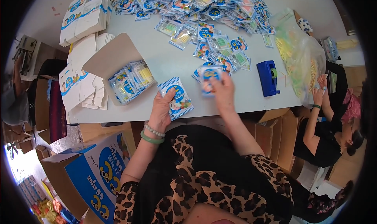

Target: Counting small packets of products and placing them into cardboard display boxes, then packing those into shipping cartons.

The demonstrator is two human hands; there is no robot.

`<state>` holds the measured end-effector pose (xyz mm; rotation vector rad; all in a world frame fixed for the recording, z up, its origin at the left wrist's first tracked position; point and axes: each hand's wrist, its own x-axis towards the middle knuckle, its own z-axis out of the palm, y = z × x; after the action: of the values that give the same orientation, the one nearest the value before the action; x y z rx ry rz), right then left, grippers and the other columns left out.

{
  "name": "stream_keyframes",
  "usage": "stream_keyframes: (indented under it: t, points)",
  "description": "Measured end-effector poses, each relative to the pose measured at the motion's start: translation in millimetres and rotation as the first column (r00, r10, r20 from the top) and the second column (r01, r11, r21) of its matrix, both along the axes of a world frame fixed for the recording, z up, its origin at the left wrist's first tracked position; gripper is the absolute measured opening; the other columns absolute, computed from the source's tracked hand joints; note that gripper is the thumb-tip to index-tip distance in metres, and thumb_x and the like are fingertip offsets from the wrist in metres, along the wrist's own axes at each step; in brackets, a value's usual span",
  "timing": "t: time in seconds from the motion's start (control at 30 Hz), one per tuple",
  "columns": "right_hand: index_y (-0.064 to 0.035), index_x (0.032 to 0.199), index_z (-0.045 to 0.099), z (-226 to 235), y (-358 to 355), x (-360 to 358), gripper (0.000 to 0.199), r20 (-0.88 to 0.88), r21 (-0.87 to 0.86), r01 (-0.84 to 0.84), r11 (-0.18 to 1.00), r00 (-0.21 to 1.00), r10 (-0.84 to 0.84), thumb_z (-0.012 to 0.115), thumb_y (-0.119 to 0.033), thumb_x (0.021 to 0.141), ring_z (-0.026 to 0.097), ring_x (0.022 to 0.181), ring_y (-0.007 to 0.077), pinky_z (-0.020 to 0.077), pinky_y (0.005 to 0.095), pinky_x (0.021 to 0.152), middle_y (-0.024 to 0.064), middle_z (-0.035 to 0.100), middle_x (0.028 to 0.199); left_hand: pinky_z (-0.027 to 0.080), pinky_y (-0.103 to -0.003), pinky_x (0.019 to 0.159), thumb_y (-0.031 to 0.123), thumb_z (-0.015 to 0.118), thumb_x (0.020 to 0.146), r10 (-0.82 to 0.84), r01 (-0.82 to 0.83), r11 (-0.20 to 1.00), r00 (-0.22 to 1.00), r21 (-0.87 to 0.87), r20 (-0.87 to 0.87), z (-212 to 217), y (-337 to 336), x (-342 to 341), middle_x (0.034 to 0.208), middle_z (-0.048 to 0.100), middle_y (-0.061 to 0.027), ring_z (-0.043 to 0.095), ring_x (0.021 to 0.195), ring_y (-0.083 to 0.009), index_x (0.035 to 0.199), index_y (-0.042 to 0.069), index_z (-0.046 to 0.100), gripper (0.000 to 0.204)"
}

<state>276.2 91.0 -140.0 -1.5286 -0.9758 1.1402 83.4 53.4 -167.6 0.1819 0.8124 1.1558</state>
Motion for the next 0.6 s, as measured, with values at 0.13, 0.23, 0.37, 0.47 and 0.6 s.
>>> stream_keyframes:
  t: [0.13,0.23,0.37,0.47,0.6]
  points:
    - [0.0018,0.104,0.054,-8.9,26.4,45.2,0.026,0.174,0.039,0.137,0.99,0.974,-0.141,0.063,-0.013,0.084,0.064,0.075,0.0159,0.0502,0.0276,0.065,0.0088,0.064,0.09,0.06,-0.042,0.073,0.014,0.059,0.092,0.059,-0.058,0.998,0.998,-0.022,0.022,0.1,3.1,3.1,0.098,0.066,-0.0116,0.069,0.084,-0.0248,0.118,0.003,0.051,0.029]
    - [0.0029,0.104,0.052,-6.3,36.8,42.5,0.043,0.883,-0.057,0.118,0.991,0.469,-0.005,0.068,-0.028,0.08,0.063,0.089,0.0288,0.0491,0.0384,0.081,0.0149,0.062,0.097,0.06,-0.041,0.074,0.009,0.061,0.09,0.065,-0.063,0.998,0.996,-0.03,0.064,1.5,2.9,0.2,0.101,0.066,-0.0107,0.068,0.086,-0.0243,0.118,0.003,0.052,0.029]
    - [-0.001,0.113,0.053,9.8,43.2,39.8,0.055,0.843,-0.233,0.148,0.961,0.523,0.124,0.073,-0.031,0.071,0.06,0.103,0.0347,0.0453,0.0428,0.09,0.0183,0.062,0.111,0.059,-0.042,0.077,0.001,0.063,0.086,0.039,-0.034,0.999,0.991,-0.041,0.128,1.1,-0.7,-3.2,0.105,0.065,-0.0112,0.067,0.091,-0.0243,0.117,0.004,0.052,0.033]
    - [-0.0015,0.114,0.053,6.2,42.8,43.0,0.058,0.86,-0.232,0.132,0.964,0.49,0.14,0.074,-0.03,0.069,0.062,0.101,0.0329,0.0461,0.0423,0.089,0.0167,0.063,0.11,0.059,-0.043,0.079,-0.002,0.063,0.084,0.035,-0.03,0.999,0.992,-0.04,0.121,5.0,-1.6,-2.4,0.106,0.064,-0.0116,0.067,0.093,-0.0247,0.118,0.004,0.051,0.036]
    - [-0.0029,0.113,0.053,15.1,43.3,41.1,0.055,0.775,-0.324,0.125,0.938,0.604,0.187,0.075,-0.026,0.068,0.065,0.091,0.0311,0.0476,0.0407,0.085,0.0142,0.067,0.099,0.059,-0.046,0.08,0.0,0.06,0.087,0.029,-0.029,1.0,0.999,0.009,0.021,10.6,-2.0,1.6,0.108,0.063,-0.0152,0.067,0.093,-0.0297,0.124,0.002,0.047,0.04]
